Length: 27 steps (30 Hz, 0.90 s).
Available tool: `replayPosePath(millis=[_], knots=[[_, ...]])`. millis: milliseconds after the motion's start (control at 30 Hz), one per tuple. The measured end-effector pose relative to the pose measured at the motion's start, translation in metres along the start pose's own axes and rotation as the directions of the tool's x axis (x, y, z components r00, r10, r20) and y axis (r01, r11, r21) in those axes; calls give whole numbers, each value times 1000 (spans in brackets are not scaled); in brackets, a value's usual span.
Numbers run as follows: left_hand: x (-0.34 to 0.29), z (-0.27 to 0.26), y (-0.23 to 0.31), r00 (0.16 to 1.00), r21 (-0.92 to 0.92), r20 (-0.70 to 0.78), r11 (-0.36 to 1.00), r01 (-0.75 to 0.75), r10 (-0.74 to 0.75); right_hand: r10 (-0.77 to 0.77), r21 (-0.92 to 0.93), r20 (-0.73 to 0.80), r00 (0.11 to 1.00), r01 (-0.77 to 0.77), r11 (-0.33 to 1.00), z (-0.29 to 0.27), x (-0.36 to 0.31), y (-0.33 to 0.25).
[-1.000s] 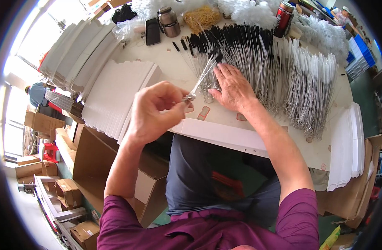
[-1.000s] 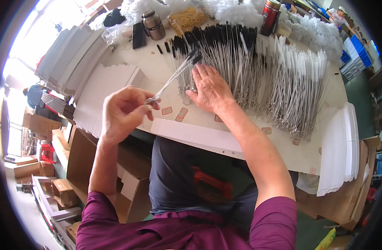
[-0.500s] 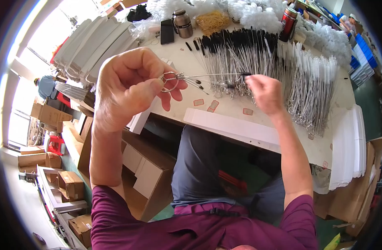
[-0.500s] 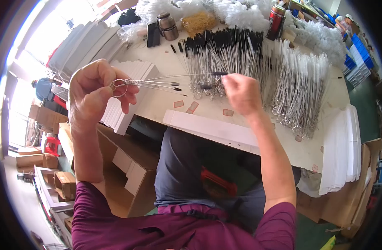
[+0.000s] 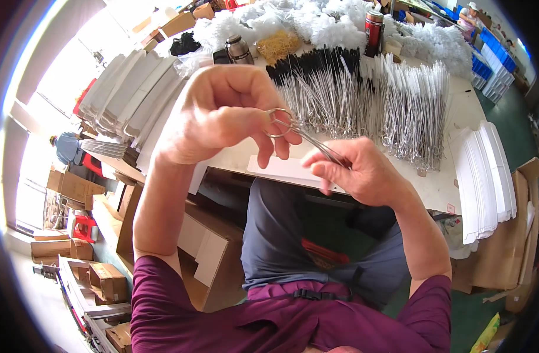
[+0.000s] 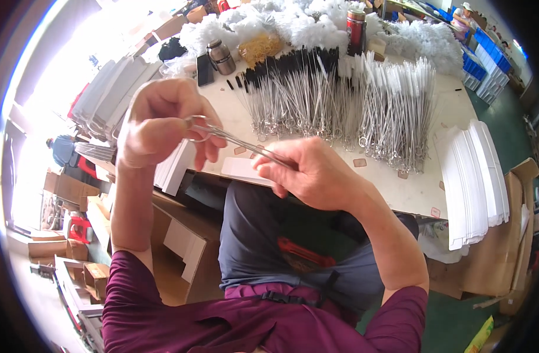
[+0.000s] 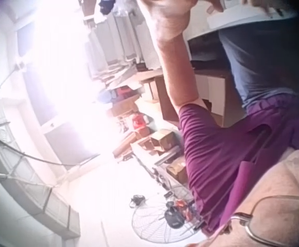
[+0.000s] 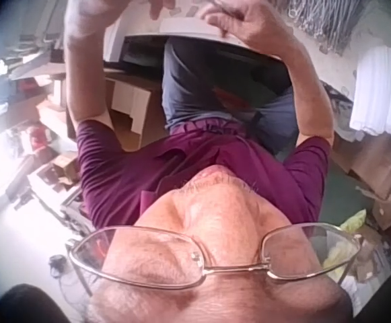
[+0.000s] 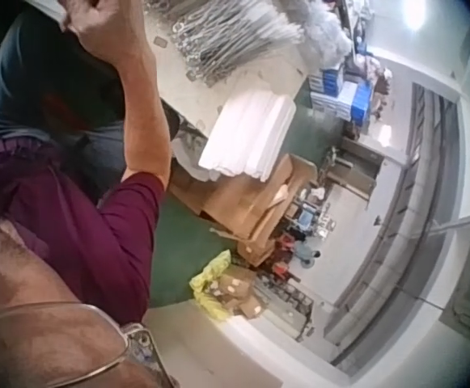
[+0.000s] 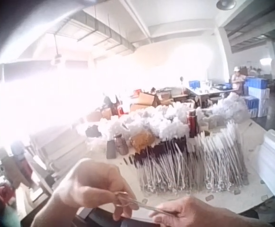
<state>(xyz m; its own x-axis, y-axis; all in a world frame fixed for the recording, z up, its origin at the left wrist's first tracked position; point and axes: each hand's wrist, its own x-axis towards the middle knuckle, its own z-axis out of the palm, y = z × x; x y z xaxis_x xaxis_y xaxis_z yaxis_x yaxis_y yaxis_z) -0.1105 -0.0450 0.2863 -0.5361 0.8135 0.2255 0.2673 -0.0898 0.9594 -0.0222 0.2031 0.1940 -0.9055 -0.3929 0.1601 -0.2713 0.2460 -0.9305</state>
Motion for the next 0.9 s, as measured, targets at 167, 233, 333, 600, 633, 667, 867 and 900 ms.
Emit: replayPosePath(millis=[167, 233, 333, 600, 633, 667, 867, 900], knots=[[-8, 19, -50, 961, -315, -146, 932, 179, -235, 111, 176, -113, 987, -90, 980, 23, -40, 35], [-9, 30, -76, 945, -360, -172, 911, 202, -278, 222, 209, -101, 970, -198, 958, 34, -53, 49], [-11, 46, -109, 927, -455, -174, 862, 224, -333, 274, 128, -187, 943, -253, 959, 54, -71, 71], [-14, 69, -140, 898, -496, -212, 834, 241, -386, 296, 61, -301, 907, -291, 955, 63, -89, 86], [-13, 72, -142, 892, -513, -224, 826, 234, -392, 328, 74, -294, 898, -321, 944, 62, -90, 86], [-13, 75, -145, 886, -530, -237, 817, 226, -398, 333, 74, -296, 895, -327, 942, 62, -91, 87], [-15, 86, -160, 899, -577, -233, 797, 179, -371, 277, 69, -358, 892, -270, 960, 69, -90, 94], [-15, 87, -160, 892, -567, -254, 805, 176, -374, 286, 61, -379, 880, -285, 957, 69, -92, 96]])
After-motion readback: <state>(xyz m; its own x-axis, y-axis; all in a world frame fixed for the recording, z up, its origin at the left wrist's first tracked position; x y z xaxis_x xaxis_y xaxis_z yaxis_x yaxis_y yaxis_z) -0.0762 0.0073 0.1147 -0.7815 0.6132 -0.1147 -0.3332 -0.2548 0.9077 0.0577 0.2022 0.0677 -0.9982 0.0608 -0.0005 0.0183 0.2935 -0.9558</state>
